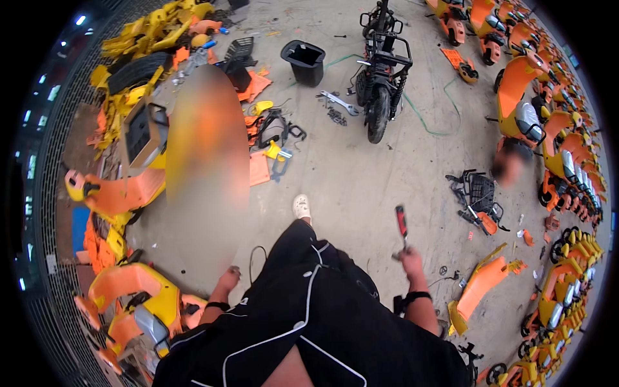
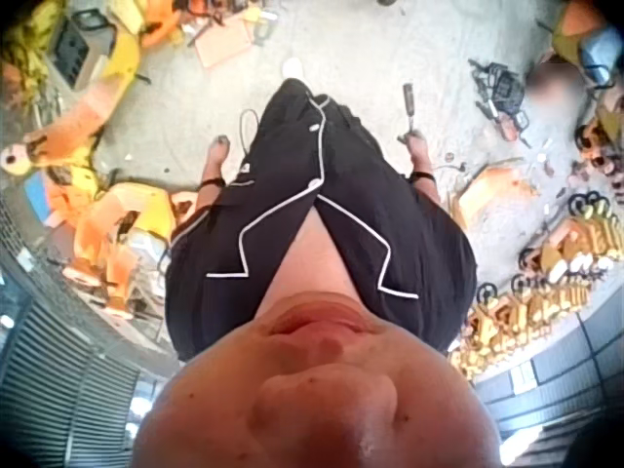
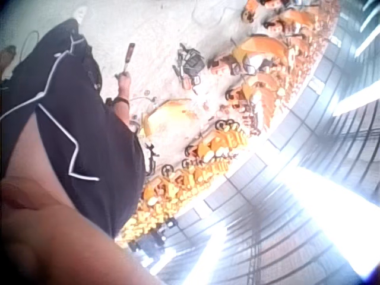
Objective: The person works on the rear shock absorber of a scooter frame using a socket wrench and a small tool. They tighten a bolt on the shock mount, then move to pick up other tools and parts from the floor before returning to work on the same area.
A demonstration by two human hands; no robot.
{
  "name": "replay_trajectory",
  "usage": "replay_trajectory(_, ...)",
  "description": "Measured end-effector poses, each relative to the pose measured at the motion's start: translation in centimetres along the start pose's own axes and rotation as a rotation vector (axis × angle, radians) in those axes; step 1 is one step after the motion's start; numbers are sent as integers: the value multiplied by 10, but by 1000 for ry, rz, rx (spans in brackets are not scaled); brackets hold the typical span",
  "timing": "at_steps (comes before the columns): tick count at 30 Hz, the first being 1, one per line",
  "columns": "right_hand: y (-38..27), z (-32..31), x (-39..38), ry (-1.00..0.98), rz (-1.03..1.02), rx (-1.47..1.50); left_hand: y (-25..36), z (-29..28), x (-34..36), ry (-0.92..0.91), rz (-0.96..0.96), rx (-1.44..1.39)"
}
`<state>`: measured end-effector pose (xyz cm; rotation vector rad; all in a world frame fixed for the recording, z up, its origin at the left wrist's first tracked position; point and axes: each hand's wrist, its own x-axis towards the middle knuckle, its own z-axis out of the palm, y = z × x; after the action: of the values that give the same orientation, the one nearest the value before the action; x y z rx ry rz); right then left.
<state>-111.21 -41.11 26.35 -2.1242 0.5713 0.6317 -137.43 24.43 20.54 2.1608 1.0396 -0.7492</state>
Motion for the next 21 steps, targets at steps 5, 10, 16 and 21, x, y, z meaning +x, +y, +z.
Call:
replay_trajectory(5, 139, 40, -40, -296, 226, -784, 167, -146, 98, -6, 185, -60)
replay_trajectory(10, 22, 67, -61, -238, 645, -324, 276, -276, 192, -27, 125, -122)
replay_trajectory(16, -76, 103, 30, -188, 865, -71, 465, -331, 322, -76, 54, -205)
replay_trajectory(21, -106, 95, 249, -87, 580, -144, 614, -344, 359, -266, -51, -700)
